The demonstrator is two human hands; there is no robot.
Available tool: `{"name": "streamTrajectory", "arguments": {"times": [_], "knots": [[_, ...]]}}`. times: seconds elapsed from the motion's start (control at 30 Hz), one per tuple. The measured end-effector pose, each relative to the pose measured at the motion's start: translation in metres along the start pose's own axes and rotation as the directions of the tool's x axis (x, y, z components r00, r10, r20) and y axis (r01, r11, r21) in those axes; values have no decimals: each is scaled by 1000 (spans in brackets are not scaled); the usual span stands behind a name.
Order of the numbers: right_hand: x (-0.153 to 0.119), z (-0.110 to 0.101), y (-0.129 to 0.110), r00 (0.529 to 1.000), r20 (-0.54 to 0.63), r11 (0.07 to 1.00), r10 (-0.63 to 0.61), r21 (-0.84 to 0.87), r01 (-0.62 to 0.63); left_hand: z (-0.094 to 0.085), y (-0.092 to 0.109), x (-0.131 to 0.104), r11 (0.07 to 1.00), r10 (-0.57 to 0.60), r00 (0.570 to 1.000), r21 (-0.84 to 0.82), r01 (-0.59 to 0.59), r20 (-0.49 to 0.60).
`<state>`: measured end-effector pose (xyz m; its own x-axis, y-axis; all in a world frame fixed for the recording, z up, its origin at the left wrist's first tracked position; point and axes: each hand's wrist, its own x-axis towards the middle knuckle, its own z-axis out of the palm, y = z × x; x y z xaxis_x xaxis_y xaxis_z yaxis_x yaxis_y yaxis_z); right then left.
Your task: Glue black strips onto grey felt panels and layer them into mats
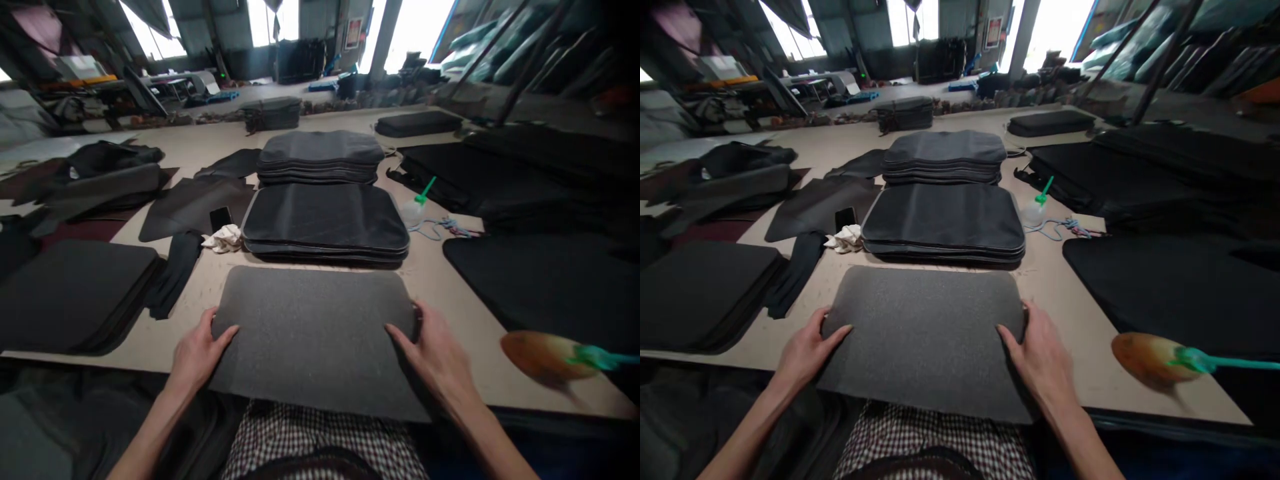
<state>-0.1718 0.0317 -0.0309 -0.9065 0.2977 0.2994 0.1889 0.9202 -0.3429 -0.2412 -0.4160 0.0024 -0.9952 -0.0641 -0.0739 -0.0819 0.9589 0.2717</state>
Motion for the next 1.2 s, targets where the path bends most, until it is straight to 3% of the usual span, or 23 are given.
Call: {"name": "streamTrajectory", "arguments": {"times": [0.1,0.2,0.3,0.5,0.7,0.87,1.2], "knots": [[-5,-2,-7,972,-127,978,-200,-81,191,-4,2,-2,1000,-19,1000,15,19,-13],[-11,3,-8,900,-18,900,-436,5,436,-3,-1,-3,999,-17,999,-28,16,-37],[-15,14,-3,838,42,839,-543,76,540,1,-7,-3,998,9,998,-64,-13,-57],[-18,21,0,845,89,849,-527,94,520,3,-13,-1,983,77,989,-158,-97,-127],[-28,18,-6,864,102,869,-494,94,486,3,-13,-3,935,169,934,-247,-253,-315],[-31,22,-4,855,73,857,-513,106,505,14,-22,0,935,244,924,-182,-306,-295],[-31,27,0,840,33,839,-542,86,538,18,-22,0,948,228,902,-127,-291,-367]]}}
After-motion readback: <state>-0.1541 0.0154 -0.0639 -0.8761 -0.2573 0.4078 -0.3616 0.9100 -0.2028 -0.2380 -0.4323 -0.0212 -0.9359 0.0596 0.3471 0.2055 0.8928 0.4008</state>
